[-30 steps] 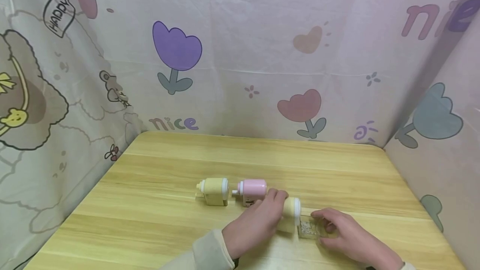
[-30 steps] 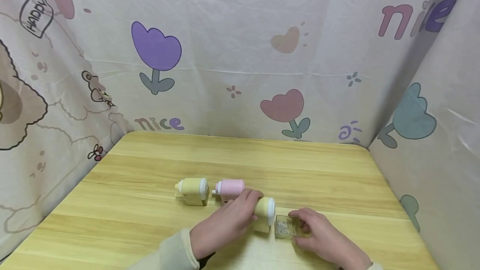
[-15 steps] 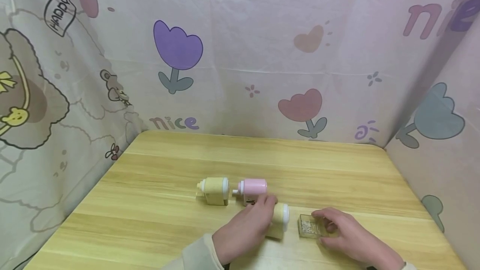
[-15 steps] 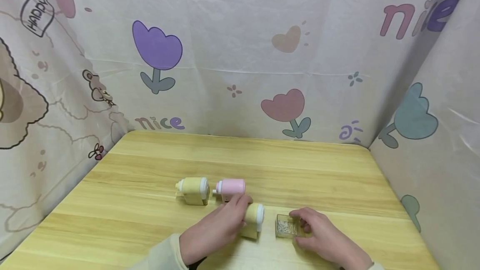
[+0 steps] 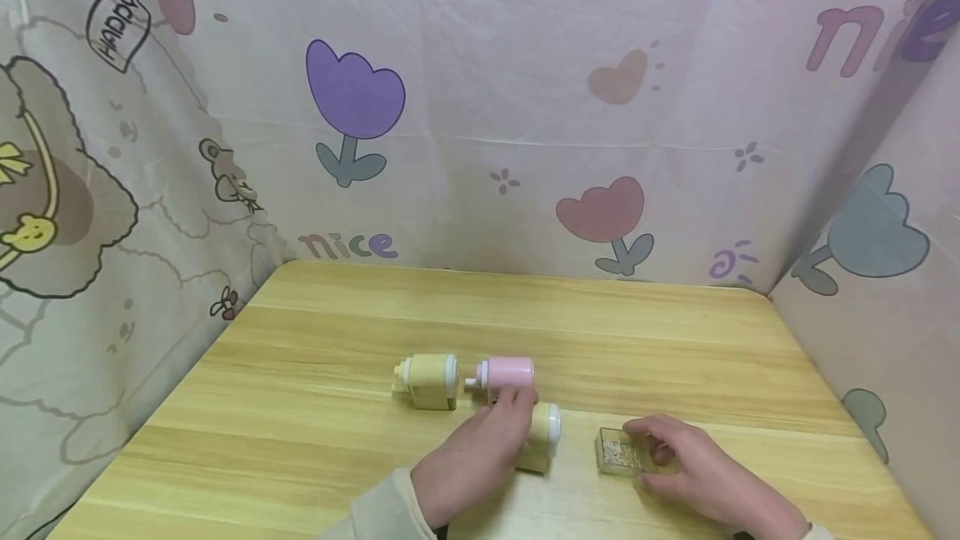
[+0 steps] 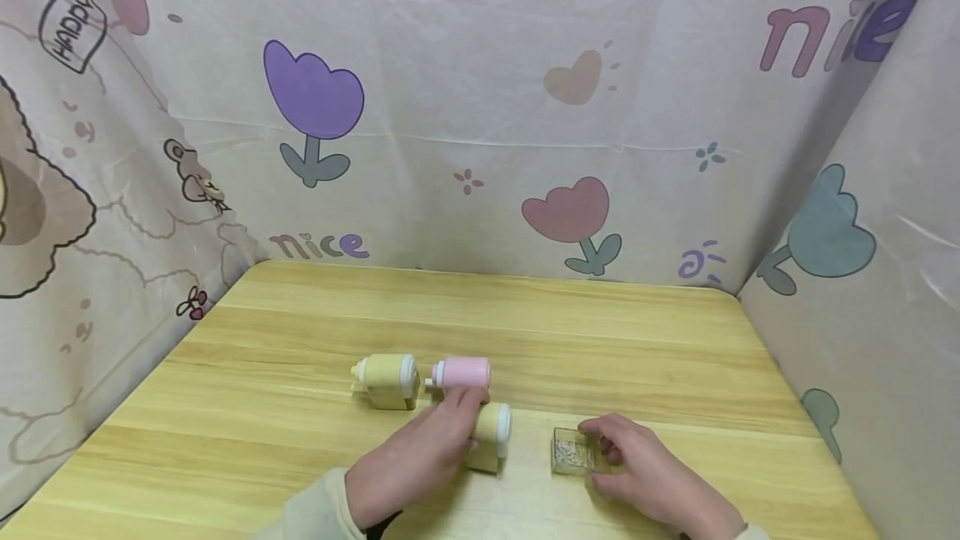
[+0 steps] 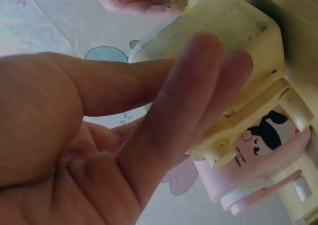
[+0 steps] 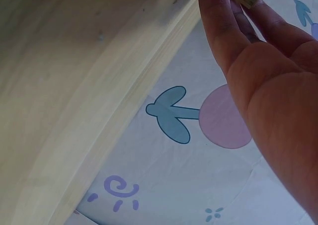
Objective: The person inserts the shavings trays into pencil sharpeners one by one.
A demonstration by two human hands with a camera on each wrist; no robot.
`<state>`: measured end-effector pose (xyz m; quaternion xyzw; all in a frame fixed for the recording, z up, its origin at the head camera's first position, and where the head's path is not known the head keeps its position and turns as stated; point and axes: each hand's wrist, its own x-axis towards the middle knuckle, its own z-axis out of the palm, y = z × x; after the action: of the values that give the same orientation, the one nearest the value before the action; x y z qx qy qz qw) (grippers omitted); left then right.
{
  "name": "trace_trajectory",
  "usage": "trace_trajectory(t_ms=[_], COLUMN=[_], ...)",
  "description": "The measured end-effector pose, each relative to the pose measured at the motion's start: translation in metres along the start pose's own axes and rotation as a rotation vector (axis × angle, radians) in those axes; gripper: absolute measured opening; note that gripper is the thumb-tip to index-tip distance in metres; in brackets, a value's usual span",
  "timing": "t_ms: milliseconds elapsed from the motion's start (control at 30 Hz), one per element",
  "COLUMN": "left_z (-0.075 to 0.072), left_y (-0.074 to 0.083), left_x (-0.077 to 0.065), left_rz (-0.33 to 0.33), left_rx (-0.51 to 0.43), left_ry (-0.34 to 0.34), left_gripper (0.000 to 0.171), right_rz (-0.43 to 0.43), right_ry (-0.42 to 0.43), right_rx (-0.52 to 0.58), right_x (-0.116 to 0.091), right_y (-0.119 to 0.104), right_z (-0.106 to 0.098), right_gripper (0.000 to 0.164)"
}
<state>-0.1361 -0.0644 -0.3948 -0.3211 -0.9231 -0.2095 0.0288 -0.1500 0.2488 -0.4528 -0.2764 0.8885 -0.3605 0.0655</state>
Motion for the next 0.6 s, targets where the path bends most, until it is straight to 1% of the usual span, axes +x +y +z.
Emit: trace_trajectory(t_ms=[133, 300, 600], left_z=[-0.0002, 0.0009, 0.0014], left_y=[-0.0014, -0.0031, -0.0024], left_x=[-0.0015, -0.0018, 0.0013], left_rz=[0.007, 0.01, -0.018], left_rx=[0.033, 0.03, 0.044], left_ry=[0.008, 0.024, 0.018], left_gripper=[0.034, 0.037, 0.035], right_rz=[0.009, 0.014, -0.012], right_ry=[-0.005, -0.007, 0.015], right_rx=[0.001, -0.001, -0.015], right_x=[0.0003, 0.0, -0.0003], right_y=[-0.0004, -0.0002, -0.0005], right_z=[-0.0003, -0.0002, 0.0003], right_gripper=[0.055, 0.055, 0.053])
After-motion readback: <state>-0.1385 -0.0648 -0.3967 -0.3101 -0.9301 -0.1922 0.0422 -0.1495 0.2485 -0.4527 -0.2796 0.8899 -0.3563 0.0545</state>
